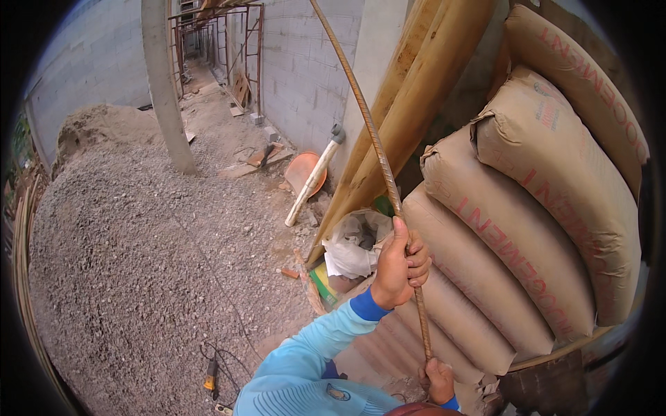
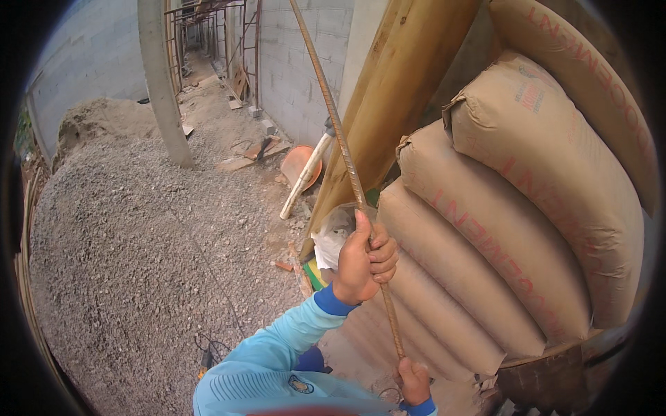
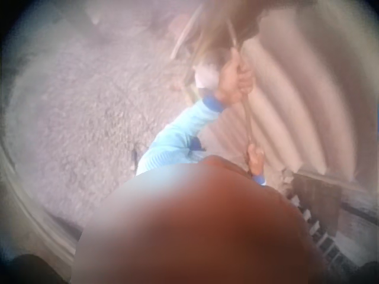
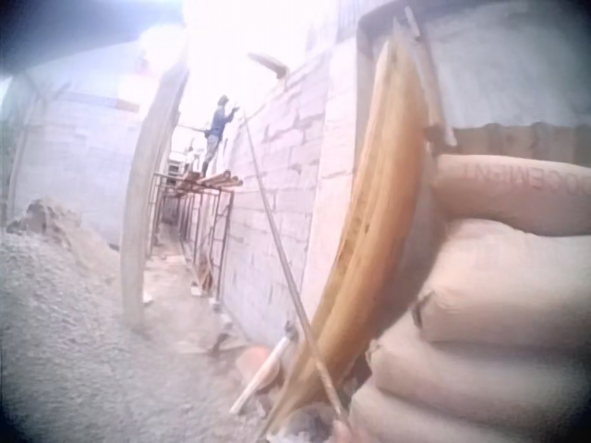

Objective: The person repeatedly pulls and adjusts a long steel rod at a construction site, bending and straightening it by hand. The person also walks across the site and briefly picks up a small wooden board before returning to the rod.

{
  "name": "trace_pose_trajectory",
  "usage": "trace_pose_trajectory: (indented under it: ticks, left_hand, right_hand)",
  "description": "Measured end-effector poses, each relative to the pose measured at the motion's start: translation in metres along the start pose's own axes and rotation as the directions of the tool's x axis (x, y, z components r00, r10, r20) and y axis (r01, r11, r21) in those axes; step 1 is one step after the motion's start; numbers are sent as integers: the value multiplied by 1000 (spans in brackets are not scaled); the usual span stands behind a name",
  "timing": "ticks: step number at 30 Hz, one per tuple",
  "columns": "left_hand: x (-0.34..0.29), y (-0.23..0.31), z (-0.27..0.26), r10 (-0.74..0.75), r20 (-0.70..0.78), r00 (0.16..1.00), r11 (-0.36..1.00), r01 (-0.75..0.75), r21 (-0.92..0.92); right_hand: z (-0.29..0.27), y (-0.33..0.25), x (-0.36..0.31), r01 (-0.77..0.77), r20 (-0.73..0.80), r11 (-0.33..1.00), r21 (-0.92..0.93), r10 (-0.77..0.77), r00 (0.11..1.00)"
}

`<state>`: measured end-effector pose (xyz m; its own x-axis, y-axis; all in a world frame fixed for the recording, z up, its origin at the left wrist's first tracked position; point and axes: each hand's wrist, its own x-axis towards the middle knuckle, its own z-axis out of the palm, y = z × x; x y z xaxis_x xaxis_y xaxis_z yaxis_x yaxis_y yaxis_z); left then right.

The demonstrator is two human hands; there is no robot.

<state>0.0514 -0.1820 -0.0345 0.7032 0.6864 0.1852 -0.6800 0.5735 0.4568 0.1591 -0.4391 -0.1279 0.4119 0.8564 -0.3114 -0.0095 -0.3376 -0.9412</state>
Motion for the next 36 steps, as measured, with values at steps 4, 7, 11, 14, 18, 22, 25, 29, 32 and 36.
trace_pose_trajectory:
  ticks: [4, 7, 11, 14, 18, 22, 25, 29, 32, 36]
  left_hand:
    - [3, -9, 8, -20, 45, 999, 999, 21, -31]
    - [3, -15, 11, -15, 77, 997, 998, 20, -66]
    - [5, -15, 3, -18, 82, 996, 994, 26, -102]
    - [7, -14, -7, -22, 85, 996, 995, 31, -98]
    - [7, -18, -14, -50, 107, 993, 996, 57, -65]
    - [-1, -32, -10, -56, 113, 992, 996, 63, -59]
    - [-12, -44, -7, -62, 46, 997, 996, 64, -60]
    - [-22, -51, -17, -41, -86, 995, 999, 38, -37]
    - [-32, -47, -33, 0, -173, 985, 1000, -1, -6]
    - [-52, -43, -48, 96, -200, 975, 995, -91, 36]
  right_hand:
    - [-5, -2, -5, 86, -57, 995, -48, -88, 994]
    - [-8, -3, -12, 20, -163, 997, -77, -33, 986]
    - [-6, -1, -9, 35, -145, 995, -95, -48, 988]
    - [0, 2, 0, 33, -161, 995, -98, -48, 986]
    - [1, 3, 2, 36, -159, 996, -83, -49, 986]
    - [-7, 6, -11, 52, -145, 995, -79, -63, 987]
    - [-13, 18, -22, 29, -174, 995, -92, -45, 984]
    - [-15, 44, -20, 29, -174, 993, -113, -49, 983]
    - [-7, 61, -10, 0, -86, 996, -94, -8, 996]
    - [4, 61, -5, -162, 120, 985, 59, 154, 981]
